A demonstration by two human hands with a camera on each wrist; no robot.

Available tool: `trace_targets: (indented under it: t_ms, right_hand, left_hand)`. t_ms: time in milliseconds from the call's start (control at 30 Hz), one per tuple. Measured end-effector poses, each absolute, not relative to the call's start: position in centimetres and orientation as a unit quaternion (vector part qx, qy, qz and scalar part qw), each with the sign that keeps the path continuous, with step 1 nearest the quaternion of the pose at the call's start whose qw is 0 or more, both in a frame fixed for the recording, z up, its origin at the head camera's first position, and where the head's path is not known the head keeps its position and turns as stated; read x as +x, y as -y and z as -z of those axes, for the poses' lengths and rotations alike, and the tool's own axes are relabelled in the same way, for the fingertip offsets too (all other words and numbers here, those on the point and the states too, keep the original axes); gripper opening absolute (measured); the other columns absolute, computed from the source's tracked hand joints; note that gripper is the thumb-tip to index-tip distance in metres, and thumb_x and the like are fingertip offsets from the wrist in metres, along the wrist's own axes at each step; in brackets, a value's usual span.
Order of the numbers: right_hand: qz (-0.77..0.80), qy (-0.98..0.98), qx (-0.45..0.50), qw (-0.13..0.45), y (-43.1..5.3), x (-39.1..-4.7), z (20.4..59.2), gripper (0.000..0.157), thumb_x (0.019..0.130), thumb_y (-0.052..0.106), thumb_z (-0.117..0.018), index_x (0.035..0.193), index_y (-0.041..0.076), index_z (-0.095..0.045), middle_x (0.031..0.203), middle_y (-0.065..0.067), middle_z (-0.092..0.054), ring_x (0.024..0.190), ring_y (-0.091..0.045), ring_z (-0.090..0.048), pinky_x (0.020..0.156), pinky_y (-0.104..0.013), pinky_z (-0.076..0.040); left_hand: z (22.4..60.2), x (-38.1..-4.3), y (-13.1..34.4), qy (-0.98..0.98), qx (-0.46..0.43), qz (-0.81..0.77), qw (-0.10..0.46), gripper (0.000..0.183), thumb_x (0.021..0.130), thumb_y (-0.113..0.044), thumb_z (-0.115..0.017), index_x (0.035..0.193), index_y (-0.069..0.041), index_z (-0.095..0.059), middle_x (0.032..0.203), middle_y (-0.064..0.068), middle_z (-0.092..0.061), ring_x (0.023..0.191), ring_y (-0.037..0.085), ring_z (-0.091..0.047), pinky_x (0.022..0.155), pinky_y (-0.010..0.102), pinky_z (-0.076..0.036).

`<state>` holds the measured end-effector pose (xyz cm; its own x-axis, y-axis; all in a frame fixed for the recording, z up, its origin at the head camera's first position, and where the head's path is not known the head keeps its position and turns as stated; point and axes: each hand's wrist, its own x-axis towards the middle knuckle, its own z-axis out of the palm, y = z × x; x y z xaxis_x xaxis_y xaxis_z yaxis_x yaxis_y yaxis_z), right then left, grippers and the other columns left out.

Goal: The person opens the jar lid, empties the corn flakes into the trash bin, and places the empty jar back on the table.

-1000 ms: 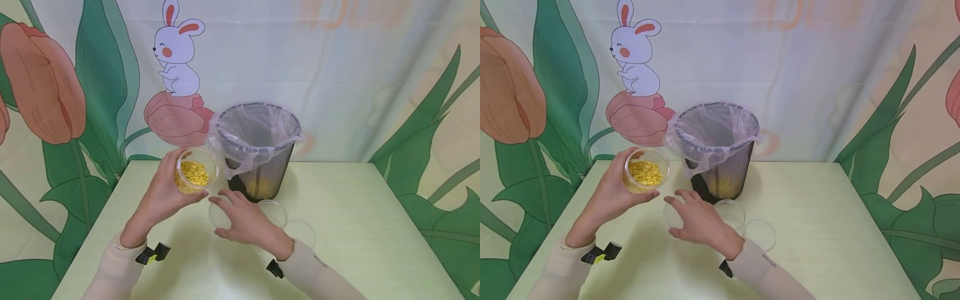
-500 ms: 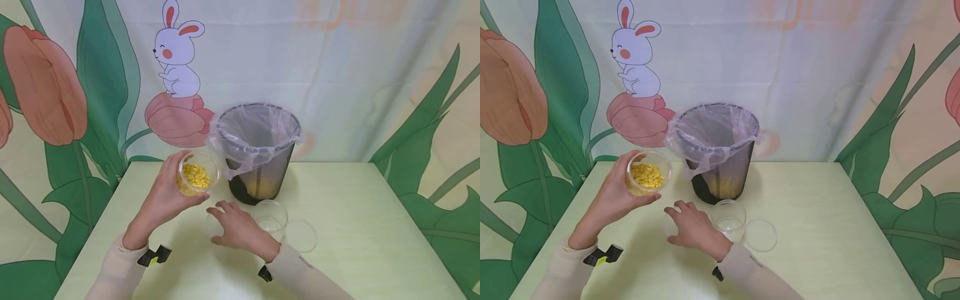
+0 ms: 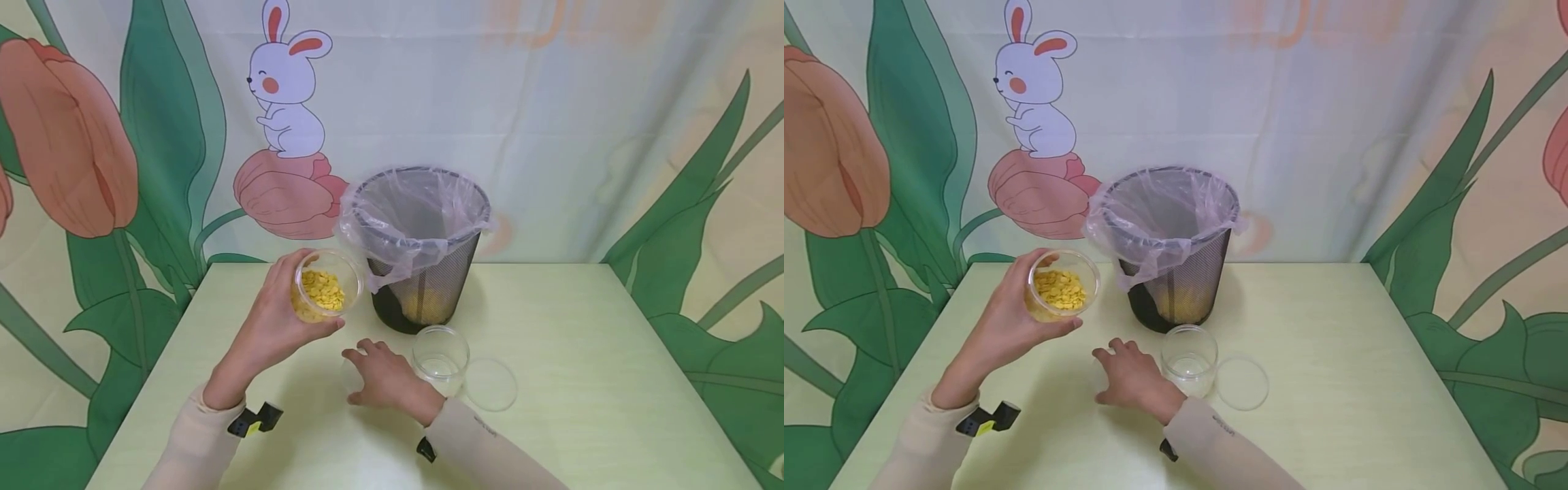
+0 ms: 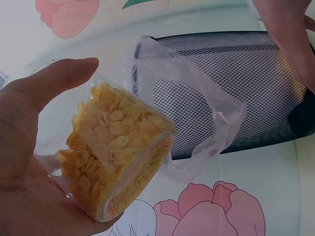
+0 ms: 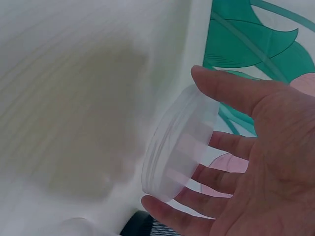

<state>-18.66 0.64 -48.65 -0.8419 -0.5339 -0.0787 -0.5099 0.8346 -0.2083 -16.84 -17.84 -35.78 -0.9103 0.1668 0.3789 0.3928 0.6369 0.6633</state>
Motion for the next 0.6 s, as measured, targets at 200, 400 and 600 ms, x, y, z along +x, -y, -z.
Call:
trace_targets:
  t_ms: [200,400,600]
  right_hand:
    - [0.089,-0.960,-0.254,0.074,-0.6,-19.5,49.8,0.076,0.074,0.045,-0.082,0.140,0.026,-0.052,0.139,-0.004,-0.051,0.122,-0.026,-0.053,0.079,-0.043,-0.056]
    - [0.091,-0.961,-0.247,0.083,-0.7,-19.8,50.6,0.075,0.073,0.043,-0.083,0.139,0.025,-0.053,0.135,-0.004,-0.053,0.117,-0.025,-0.054,0.077,-0.043,-0.055]
    - [0.097,-0.962,-0.241,0.089,-0.6,-19.8,51.1,0.076,0.072,0.042,-0.083,0.139,0.024,-0.053,0.134,-0.003,-0.055,0.115,-0.025,-0.055,0.079,-0.042,-0.054]
  left_hand:
    - [35.9,-16.8,17.9,0.895,-0.151,0.396,0.140,0.105,0.064,-0.025,-0.091,0.149,-0.015,-0.030,0.142,0.011,-0.041,0.125,0.030,-0.045,0.099,0.058,-0.048]
    - [36.0,-16.9,17.9,0.897,-0.145,0.395,0.136,0.105,0.064,-0.025,-0.091,0.149,-0.015,-0.030,0.142,0.012,-0.041,0.126,0.030,-0.044,0.099,0.058,-0.048]
    - [36.3,-16.8,18.0,0.896,-0.143,0.398,0.133,0.105,0.064,-0.025,-0.091,0.149,-0.015,-0.029,0.142,0.010,-0.040,0.125,0.030,-0.044,0.098,0.058,-0.049]
